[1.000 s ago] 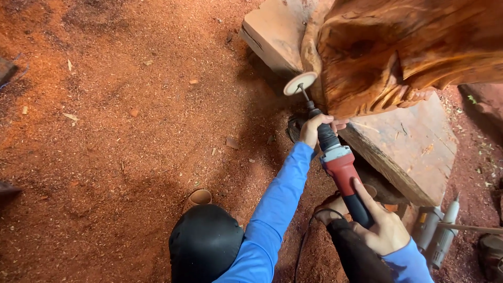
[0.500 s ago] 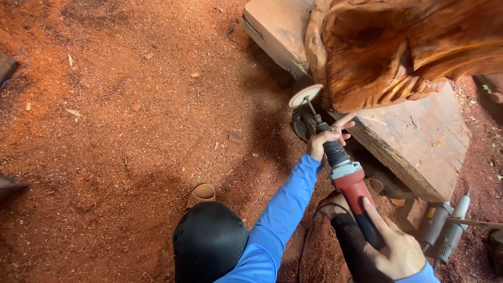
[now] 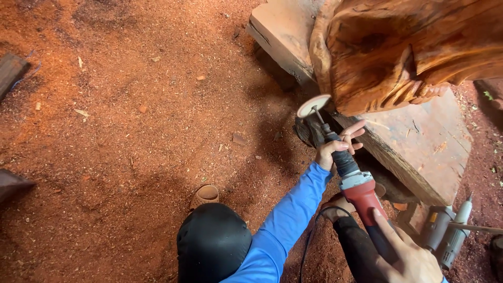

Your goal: Sanding and carving details on a wooden statue using a rotary tool and a sanding disc.

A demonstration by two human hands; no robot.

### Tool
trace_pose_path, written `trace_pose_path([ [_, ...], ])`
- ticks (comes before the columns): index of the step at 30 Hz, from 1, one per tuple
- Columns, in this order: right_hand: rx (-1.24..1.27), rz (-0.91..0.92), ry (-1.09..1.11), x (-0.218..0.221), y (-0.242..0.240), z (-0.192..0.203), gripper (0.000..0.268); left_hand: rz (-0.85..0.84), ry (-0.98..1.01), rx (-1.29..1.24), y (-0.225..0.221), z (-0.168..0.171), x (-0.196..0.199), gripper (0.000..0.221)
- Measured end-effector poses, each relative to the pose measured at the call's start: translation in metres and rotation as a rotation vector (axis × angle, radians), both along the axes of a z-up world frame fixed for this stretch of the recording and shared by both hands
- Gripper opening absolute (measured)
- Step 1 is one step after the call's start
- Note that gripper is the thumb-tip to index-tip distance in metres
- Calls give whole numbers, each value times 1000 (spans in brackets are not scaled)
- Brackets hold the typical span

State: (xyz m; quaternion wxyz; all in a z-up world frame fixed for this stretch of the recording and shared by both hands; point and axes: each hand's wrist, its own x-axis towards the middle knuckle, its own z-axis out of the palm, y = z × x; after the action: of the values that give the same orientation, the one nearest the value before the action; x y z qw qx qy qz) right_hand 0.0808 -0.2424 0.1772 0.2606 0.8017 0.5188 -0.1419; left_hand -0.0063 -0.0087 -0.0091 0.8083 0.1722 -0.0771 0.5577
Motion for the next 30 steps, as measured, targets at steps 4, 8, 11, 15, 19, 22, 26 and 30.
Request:
trace_pose_path([
  [4,111,66,106,3,8,-6,111,26,164,-119,7,-2,5,19],
  [8,121,102,120,-5,31,-15,114,-54,336,-429,28,0,0,36],
  [11,106,27,142,-29,51,-4,112,-155,333,-501,45,10,-14,44],
  [15,198,71,190,-35,59,-16,113,-215,386,-530,66,16,-29,37],
  [19,279,83,208,-49,56,-34,109,-240,587,-361,83,30,-49,46],
  [22,362,39,284,-65,55,-44,106,-223,774,-214,85,46,-68,38],
  [26,435,-58,402,-72,54,-56,107,-148,920,-214,81,51,-76,37],
  [30,429,-39,488,-63,50,-79,114,-91,914,-263,79,37,-73,32],
])
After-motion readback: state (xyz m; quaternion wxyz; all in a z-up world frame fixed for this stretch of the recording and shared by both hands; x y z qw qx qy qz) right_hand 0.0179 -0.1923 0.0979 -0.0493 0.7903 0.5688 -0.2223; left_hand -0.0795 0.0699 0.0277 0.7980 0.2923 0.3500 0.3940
